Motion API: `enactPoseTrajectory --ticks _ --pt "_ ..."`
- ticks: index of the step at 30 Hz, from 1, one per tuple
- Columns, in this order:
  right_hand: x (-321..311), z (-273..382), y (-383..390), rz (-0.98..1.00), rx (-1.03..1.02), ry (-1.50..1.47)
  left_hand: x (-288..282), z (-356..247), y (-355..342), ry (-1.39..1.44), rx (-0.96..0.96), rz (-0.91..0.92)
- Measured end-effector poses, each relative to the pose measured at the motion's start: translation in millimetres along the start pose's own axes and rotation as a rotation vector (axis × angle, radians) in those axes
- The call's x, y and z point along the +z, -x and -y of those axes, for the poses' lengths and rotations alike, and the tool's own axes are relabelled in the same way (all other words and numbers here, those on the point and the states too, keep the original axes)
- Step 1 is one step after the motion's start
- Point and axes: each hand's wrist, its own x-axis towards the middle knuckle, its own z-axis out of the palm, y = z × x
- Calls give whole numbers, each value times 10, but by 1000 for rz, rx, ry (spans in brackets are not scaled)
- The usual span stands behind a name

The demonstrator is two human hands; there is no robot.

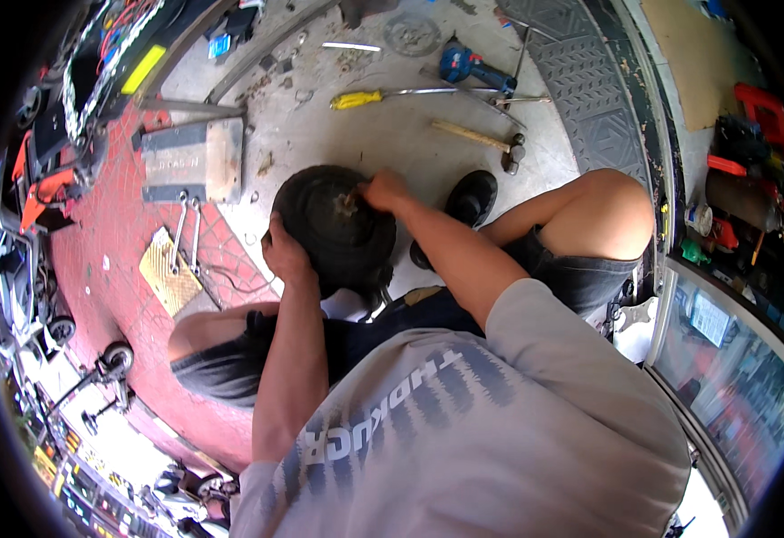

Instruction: The person disassembles and works on an electric scooter hub motor, pulling the internal coil and magnet assembly out of the tire hub and reinserting it, and hammering the central axle.

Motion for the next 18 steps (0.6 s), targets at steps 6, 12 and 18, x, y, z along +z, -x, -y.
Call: enactPoseTrajectory --ticks 6,12,18 --pt "-364 -177 76 312 403 -1070 1 -37 0 -30 4 -43" --pt "-196 -102 27 226 138 -751 -13 -151 87 -23 -29 -36" --pt "3 54 -162 128 55 -279 -144 387 -407 -700 755 35"
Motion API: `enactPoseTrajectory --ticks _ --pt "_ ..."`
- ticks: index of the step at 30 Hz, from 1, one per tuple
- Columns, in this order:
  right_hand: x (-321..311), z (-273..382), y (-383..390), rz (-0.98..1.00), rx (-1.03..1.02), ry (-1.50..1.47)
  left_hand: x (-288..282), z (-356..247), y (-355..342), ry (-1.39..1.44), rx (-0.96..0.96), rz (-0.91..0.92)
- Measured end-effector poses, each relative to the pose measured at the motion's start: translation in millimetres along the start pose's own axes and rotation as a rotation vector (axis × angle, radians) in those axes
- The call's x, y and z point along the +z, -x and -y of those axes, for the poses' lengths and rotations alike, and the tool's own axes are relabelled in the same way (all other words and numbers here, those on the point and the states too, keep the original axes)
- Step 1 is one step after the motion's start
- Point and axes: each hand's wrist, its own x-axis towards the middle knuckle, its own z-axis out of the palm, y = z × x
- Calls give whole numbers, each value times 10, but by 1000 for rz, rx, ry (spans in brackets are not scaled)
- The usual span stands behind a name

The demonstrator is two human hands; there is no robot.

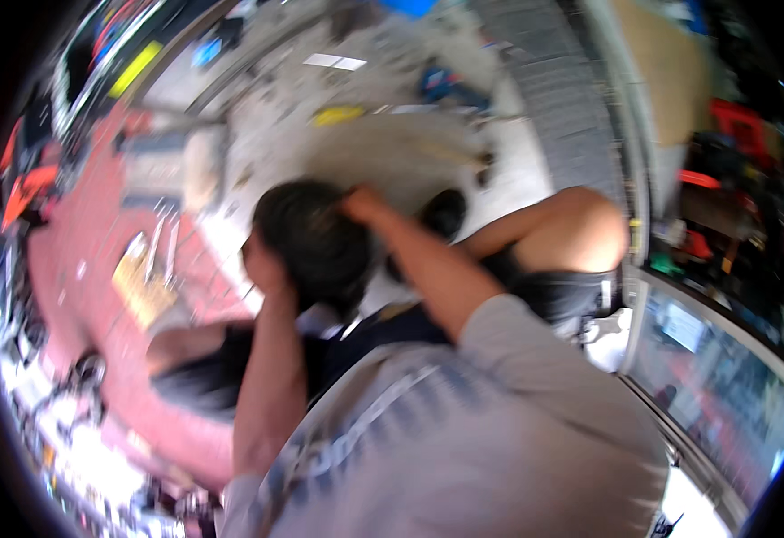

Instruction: The person disassembles and works on an electric scooter hub motor, pulling the internal coil and magnet assembly out of the tire hub and reinserting it, and hammering the central axle.

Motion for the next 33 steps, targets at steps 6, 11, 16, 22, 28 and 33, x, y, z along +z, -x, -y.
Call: enactPoseTrajectory --ticks 6,11,16,22,28,33 --pt "-20 38 283 -141 27 95 -84 -239 57 326 -304 96" --pt "-147 114 414 -153 26 82 -103 -429 7 418 -555 4" --pt "-59 128 371 -153 -2 141 -297 -600 -59 478 -658 55" --pt "-82 258 487 -136 36 156 -368 -647 -96 476 -709 74" --pt "-89 257 487 -132 46 131 -291 -578 -77 526 -693 74" --pt "-46 252 477 -132 43 149 -295 -594 -68 549 -689 63"
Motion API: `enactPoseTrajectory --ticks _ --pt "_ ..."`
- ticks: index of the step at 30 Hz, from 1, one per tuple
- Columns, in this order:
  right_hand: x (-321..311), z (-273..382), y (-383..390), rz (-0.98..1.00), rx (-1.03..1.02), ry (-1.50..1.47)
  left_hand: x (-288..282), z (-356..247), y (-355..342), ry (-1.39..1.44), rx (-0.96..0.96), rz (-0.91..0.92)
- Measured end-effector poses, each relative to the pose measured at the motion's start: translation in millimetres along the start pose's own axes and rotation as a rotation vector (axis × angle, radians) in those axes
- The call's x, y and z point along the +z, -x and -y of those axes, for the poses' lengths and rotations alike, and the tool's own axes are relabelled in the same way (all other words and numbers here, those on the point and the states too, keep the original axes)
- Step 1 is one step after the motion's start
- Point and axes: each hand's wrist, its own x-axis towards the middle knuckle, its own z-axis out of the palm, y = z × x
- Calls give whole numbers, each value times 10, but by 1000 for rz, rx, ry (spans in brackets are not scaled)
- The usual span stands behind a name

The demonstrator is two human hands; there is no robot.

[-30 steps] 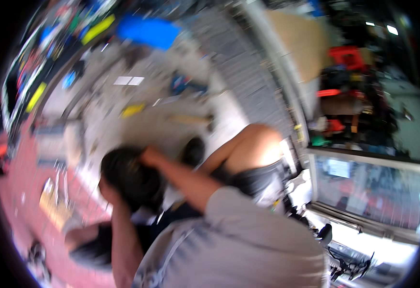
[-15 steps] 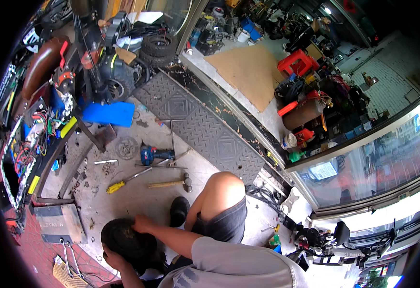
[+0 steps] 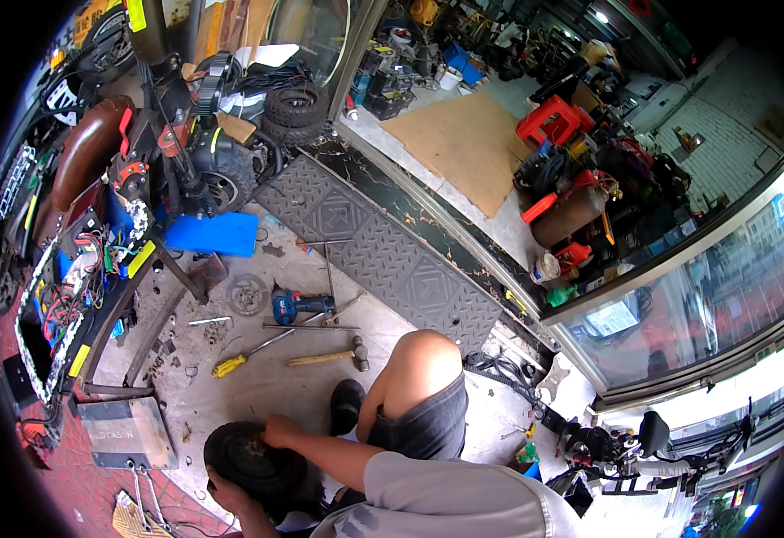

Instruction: The person disassembles and works on an electric scooter hub motor, pulling the internal coil and magnet assembly out of the tire hub and reinserting it, and hammering the central axle.

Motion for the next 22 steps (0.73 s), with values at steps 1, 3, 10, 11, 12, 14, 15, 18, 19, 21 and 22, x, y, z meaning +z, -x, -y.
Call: enactPoseTrajectory --ticks 1,3,10,11,12,14,15,18,19,21,22 --pt "30 -13 -27 -8 5 8 14 -33 74 -13 34 -4" --pt "59 -51 -77 11 6 17 12 -49 87 -24 39 -8" --pt "197 -384 28 -238 212 -157 -9 43 -45 -54 -11 -37" --pt "293 -475 -18 -211 254 -167 -11 4 -11 -66 0 -46" --pt "455 -819 -84 -204 327 -181 63 -7 59 -39 -10 -3" --pt "542 -902 -32 -66 487 -446 67 -37 69 31 -22 23" --pt "501 -708 116 74 575 -681 2 -45 20 36 -27 3" --pt "476 -667 330 313 605 -976 -43 -46 -27 18 -35 -3" --pt "507 -668 332 366 566 -1000 -54 -45 -46 16 -34 -10" --pt "816 -851 134 493 445 -1255 -27 -9 -60 7 -34 -17" --pt "1100 -1122 -85 531 385 -1385 43 18 -56 0 -37 -4"
